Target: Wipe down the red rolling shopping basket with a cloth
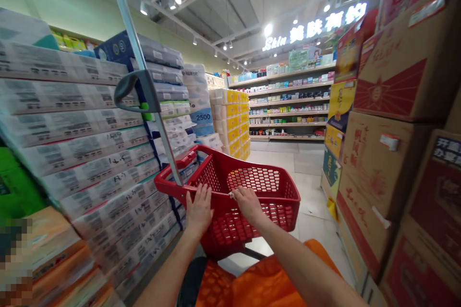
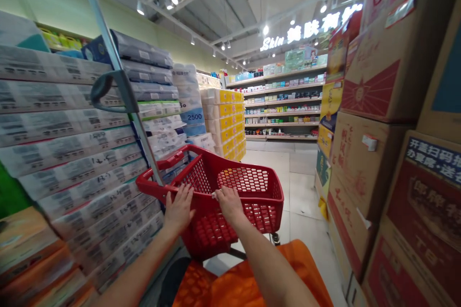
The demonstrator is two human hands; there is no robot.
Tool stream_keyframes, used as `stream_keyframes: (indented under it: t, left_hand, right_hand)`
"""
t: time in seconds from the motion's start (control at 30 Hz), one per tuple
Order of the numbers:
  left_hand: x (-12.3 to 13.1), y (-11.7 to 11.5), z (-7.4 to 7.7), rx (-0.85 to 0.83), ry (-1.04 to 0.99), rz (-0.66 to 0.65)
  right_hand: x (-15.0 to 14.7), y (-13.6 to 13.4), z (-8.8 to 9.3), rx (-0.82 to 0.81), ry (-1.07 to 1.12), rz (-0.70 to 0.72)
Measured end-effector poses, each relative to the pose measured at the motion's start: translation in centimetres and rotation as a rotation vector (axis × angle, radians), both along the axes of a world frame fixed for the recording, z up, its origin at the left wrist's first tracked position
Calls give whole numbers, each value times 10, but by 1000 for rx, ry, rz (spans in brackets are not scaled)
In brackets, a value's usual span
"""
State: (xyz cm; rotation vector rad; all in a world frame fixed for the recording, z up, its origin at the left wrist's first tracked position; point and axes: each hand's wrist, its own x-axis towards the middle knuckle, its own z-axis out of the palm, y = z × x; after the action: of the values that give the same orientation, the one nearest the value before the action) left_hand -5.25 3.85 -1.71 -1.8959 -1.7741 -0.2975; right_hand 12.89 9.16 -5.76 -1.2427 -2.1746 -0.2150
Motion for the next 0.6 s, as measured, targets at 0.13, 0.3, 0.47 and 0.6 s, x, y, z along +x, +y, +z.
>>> stream_keyframes:
  t: [0.13,0.3,0.47,0.6]
  left_hand:
    - [11,0,-3,19,1,20]
    - [25,2,-7,37,-4,48]
    - [34,5,-6,13,25,71]
    - [35,6,-2,-38,54,33]
  right_hand:
    - [86,-1,-25,34,-38,-135]
    - [146,-5,-50,69,94,-377]
    - [101,-3,-51,151,128,-217]
    - [103,-1,-50,180,96,-155]
